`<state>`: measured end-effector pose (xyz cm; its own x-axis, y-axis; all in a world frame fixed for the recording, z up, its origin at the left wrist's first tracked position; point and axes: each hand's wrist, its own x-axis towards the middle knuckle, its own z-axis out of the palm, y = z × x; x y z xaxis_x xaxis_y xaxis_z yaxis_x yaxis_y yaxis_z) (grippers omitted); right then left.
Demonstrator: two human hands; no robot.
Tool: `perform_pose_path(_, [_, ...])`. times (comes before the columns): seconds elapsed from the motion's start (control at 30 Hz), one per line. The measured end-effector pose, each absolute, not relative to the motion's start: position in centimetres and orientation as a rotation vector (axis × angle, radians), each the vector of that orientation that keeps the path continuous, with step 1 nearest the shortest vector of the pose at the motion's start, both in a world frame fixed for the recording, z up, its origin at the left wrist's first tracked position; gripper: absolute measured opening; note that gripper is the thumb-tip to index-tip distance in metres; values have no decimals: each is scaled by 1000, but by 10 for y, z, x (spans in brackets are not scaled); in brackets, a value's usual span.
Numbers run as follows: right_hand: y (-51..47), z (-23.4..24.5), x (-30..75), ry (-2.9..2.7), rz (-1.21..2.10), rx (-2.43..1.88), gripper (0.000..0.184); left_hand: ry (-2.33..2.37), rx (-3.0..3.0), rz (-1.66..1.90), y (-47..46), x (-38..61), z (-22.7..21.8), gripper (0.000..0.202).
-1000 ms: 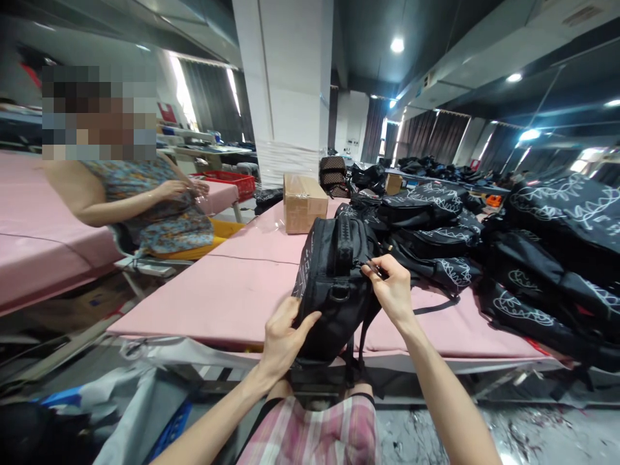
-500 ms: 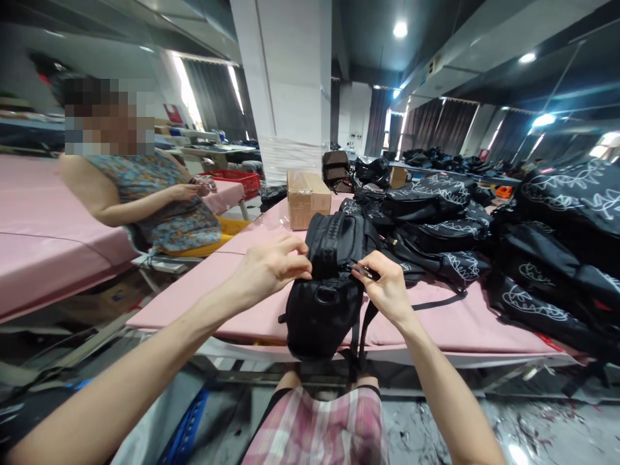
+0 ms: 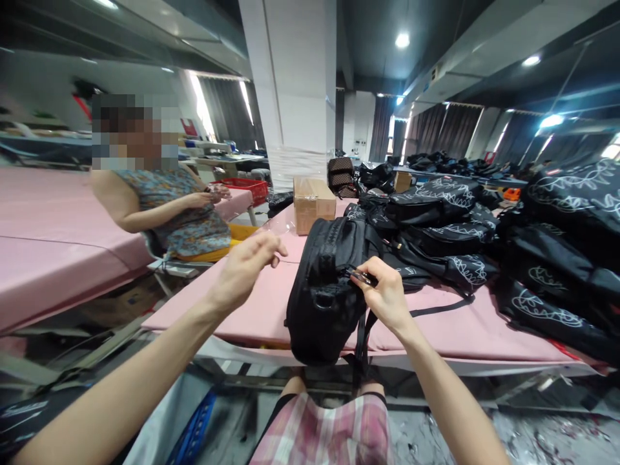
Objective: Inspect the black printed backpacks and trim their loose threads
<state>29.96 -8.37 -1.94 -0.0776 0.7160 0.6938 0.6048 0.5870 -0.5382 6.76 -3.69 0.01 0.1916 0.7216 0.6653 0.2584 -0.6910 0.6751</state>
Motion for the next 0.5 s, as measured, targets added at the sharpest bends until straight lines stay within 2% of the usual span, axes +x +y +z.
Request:
perform_pose_path(0.13, [-89,-22,292,-1815,113,-1033,9,800,1736,1344,-55,92,11,35])
perform_pose_path(0.3, [-86,-20,295,-1837,-72,-1048,12,829,1803,1217,-65,120,13,21])
perform_pose_path(0.5, [-35,3,326,-1656,-412,-1240,9,839,1949,1126,-69,111,10,16])
